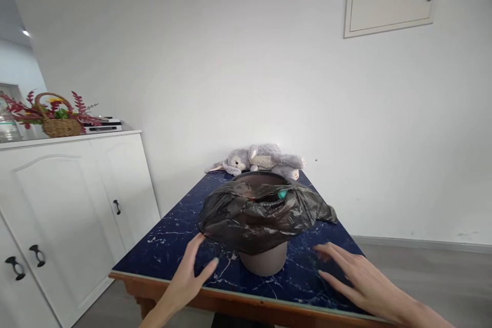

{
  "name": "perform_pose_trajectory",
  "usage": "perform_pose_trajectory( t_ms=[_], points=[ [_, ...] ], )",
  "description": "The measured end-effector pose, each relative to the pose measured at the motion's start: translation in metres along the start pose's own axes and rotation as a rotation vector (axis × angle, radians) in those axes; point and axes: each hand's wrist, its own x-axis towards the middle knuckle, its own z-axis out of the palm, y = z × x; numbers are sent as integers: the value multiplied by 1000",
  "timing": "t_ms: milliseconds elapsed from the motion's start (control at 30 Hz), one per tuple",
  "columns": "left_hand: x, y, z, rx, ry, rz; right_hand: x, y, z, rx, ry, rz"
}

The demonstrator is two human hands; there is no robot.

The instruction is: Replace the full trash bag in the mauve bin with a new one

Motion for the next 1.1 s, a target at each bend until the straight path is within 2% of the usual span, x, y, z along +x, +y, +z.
perform_pose_trajectory(
  t_ms=[100, 167, 233, 367, 433, 533, 600, 700, 800, 900, 1000, 1100],
  points=[
    [13, 18, 17, -22, -192, 27, 25, -8, 9, 273, 38, 182],
    [26, 41, 25, -137, -221, 75, 46, -18, 5, 488, 68, 282],
    [39, 69, 30, -294, -142, 98, 67, -36, -6, 664, 134, 302],
    [64, 123, 29, -539, 163, 17, 107, -80, -41, 871, 430, 223],
    [74, 147, 25, -622, 245, 38, 124, -97, -60, 976, 556, 172],
    [88, 179, 16, -790, 199, 176, 145, -110, -84, 1088, 611, 83],
    [98, 195, 10, -956, 153, 218, 156, -111, -96, 1186, 611, 45],
    [113, 212, 2, -1208, 157, 136, 171, -107, -110, 1363, 613, 16],
    [125, 223, -5, -1325, 185, 78, 187, -106, -123, 1463, 651, 20],
    [129, 232, -4, -1256, 139, 137, 203, -114, -133, 1477, 656, 37],
    [130, 242, 8, -920, 98, 242, 218, -132, -138, 1460, 607, 32],
    [138, 251, 30, -608, 16, 319, 230, -153, -140, 1346, 532, 11]
  ],
)
